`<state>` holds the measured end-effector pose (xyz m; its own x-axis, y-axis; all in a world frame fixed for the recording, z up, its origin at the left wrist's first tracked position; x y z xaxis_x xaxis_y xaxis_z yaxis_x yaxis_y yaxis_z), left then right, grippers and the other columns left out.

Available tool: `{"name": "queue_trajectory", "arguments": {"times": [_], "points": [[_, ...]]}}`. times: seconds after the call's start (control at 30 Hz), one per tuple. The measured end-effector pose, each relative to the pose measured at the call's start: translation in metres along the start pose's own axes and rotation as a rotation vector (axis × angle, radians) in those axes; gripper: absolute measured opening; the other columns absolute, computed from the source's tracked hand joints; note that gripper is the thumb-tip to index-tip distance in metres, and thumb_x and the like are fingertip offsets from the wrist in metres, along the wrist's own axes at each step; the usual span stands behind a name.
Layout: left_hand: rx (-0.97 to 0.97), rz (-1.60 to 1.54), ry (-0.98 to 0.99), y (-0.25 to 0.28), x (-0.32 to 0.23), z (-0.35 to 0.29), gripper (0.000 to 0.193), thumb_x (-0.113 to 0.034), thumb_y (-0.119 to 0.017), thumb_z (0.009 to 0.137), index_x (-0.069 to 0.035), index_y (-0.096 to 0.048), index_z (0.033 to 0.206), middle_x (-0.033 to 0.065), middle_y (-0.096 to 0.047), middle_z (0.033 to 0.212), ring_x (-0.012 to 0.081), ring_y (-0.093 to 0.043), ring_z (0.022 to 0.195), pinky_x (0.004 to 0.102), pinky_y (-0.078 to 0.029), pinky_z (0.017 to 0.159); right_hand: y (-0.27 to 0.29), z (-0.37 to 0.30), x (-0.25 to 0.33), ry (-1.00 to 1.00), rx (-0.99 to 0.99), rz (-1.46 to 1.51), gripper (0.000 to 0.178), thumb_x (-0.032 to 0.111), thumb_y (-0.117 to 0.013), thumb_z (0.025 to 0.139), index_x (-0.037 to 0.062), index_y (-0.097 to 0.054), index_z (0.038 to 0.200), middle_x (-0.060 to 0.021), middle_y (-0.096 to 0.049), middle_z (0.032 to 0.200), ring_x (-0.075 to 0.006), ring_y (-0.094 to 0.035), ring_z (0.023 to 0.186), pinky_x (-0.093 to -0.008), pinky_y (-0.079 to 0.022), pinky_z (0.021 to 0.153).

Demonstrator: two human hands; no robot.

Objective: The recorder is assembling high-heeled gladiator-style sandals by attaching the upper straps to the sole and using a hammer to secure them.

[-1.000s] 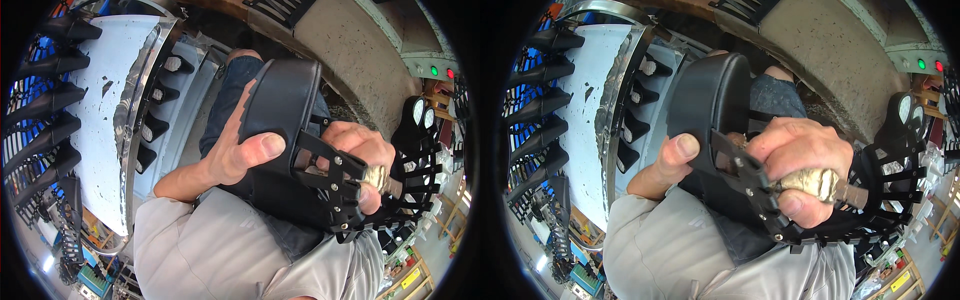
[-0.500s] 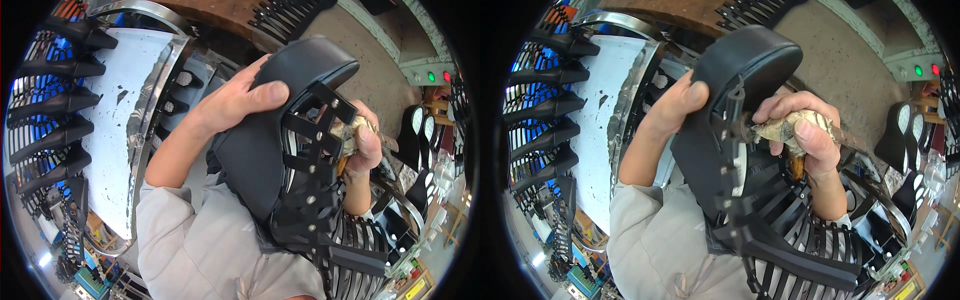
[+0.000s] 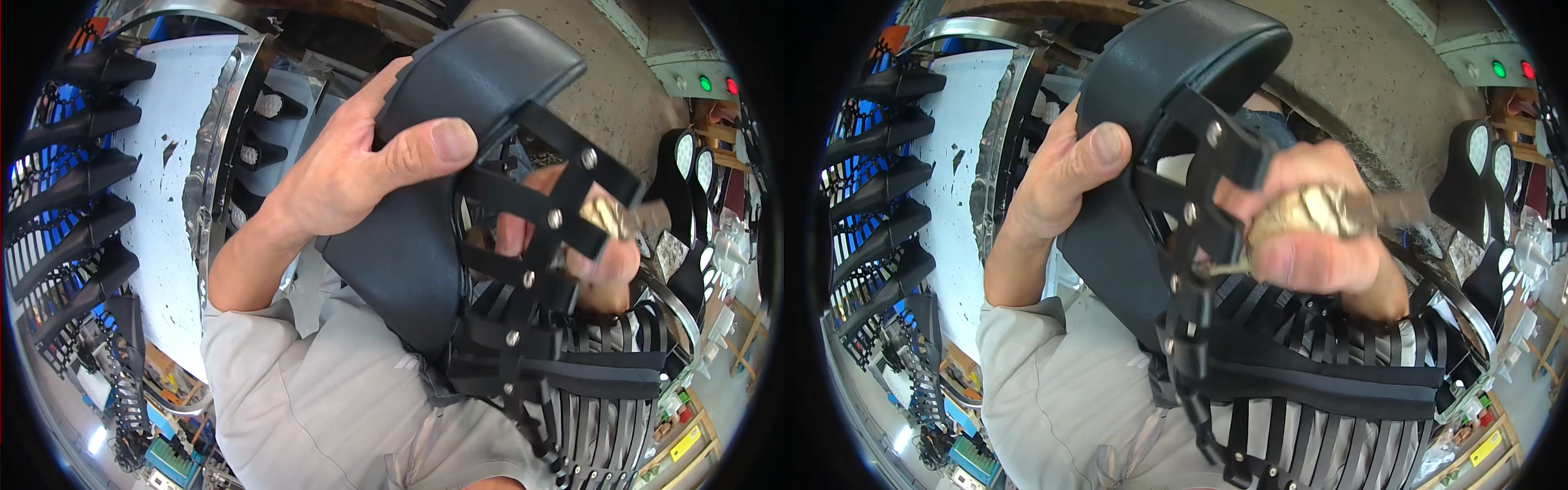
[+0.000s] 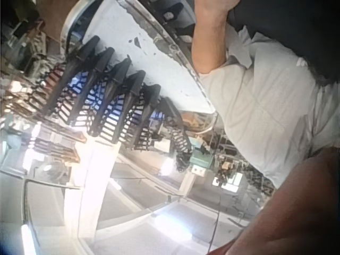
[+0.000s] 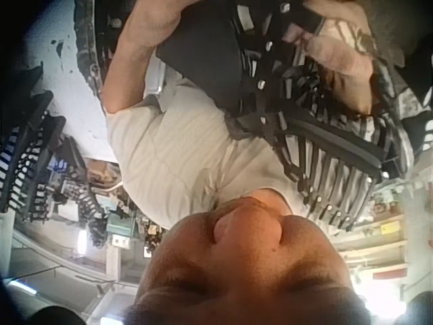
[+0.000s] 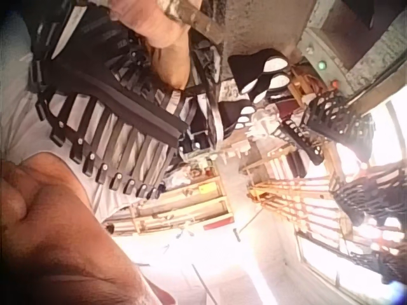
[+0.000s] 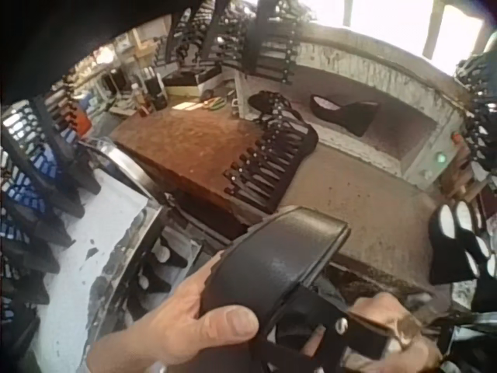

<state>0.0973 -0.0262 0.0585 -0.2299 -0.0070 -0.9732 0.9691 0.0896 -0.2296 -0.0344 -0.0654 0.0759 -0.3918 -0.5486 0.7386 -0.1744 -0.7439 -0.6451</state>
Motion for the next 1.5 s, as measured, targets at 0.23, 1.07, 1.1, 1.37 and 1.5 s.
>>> {"name": "queue_trajectory", "arguments": {"times": [0.23, 1.07, 1.1, 1.37, 1.5], "points": [[-0.119, -0.030, 0.145, 0.009, 0.016, -0.016, 0.062, -0.045, -0.062, 0.090, 0.002, -0.049, 0.128, 0.0079, -0.059, 0.115, 0.0147, -0.054, 0.106, 0.0277, -0.041, 0.093, -0.012, -0.026, -0.007, -0.053, 0.119, -0.183, 0.024, 0.015, -0.065, 0.072, -0.0062, -0.063, 0.083, -0.0236, -0.065, 0.082, -0.0257, -0.065, 0.069, -0.0320, -0.054, 0.066], [-0.057, 0.002, 0.032, -0.007, 0.016, -0.017, 0.065, -0.046, -0.066, 0.088, 0.003, -0.048, 0.126, 0.0073, -0.058, 0.111, 0.0130, -0.052, 0.104, 0.0278, -0.042, 0.092, -0.018, -0.011, 0.021, 0.434, 0.163, -0.465, 0.034, 0.025, -0.065, 0.082, -0.0066, -0.058, 0.093, -0.0257, -0.066, 0.083, -0.0284, -0.066, 0.064, -0.0348, -0.055, 0.061], [-0.071, -0.032, 0.011, -0.010, 0.013, -0.017, 0.066, -0.047, -0.065, 0.088, 0.004, -0.047, 0.127, 0.0076, -0.057, 0.112, 0.0134, -0.052, 0.104, 0.0281, -0.042, 0.092, -0.019, -0.012, 0.024, 0.436, 0.170, -0.472, 0.034, 0.025, -0.065, 0.082, -0.0066, -0.058, 0.093, -0.0257, -0.066, 0.083, -0.0284, -0.066, 0.064, -0.0348, -0.055, 0.061], [0.062, -0.098, 0.036, -0.021, 0.007, -0.006, 0.066, -0.045, -0.058, 0.093, 0.002, -0.040, 0.136, 0.0080, -0.055, 0.119, 0.0160, -0.050, 0.111, 0.0311, -0.038, 0.098, -0.007, -0.027, 0.031, 0.654, -0.049, -0.808, 0.031, 0.022, -0.067, 0.079, -0.0069, -0.060, 0.088, -0.0254, -0.065, 0.086, -0.0289, -0.066, 0.066, -0.0346, -0.054, 0.057], [0.019, -0.038, 0.021, -0.014, 0.010, -0.008, 0.067, -0.044, -0.061, 0.091, 0.002, -0.041, 0.135, 0.0083, -0.056, 0.116, 0.0162, -0.051, 0.109, 0.0316, -0.039, 0.097, -0.022, -0.028, 0.031, 0.770, 0.083, -0.905, 0.027, 0.020, -0.067, 0.080, -0.0049, -0.060, 0.088, -0.0232, -0.066, 0.088, -0.0263, -0.067, 0.066, -0.0340, -0.054, 0.055]]}}
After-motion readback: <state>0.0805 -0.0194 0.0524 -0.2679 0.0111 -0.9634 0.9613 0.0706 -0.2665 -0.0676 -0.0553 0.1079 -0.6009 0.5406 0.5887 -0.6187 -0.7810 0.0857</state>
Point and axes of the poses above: each hand's wrist, its own z-axis towards the middle knuckle, its own y-axis out of the back of the hand, x = y × z, the point moved 9 cm from there along z, towards the middle knuckle
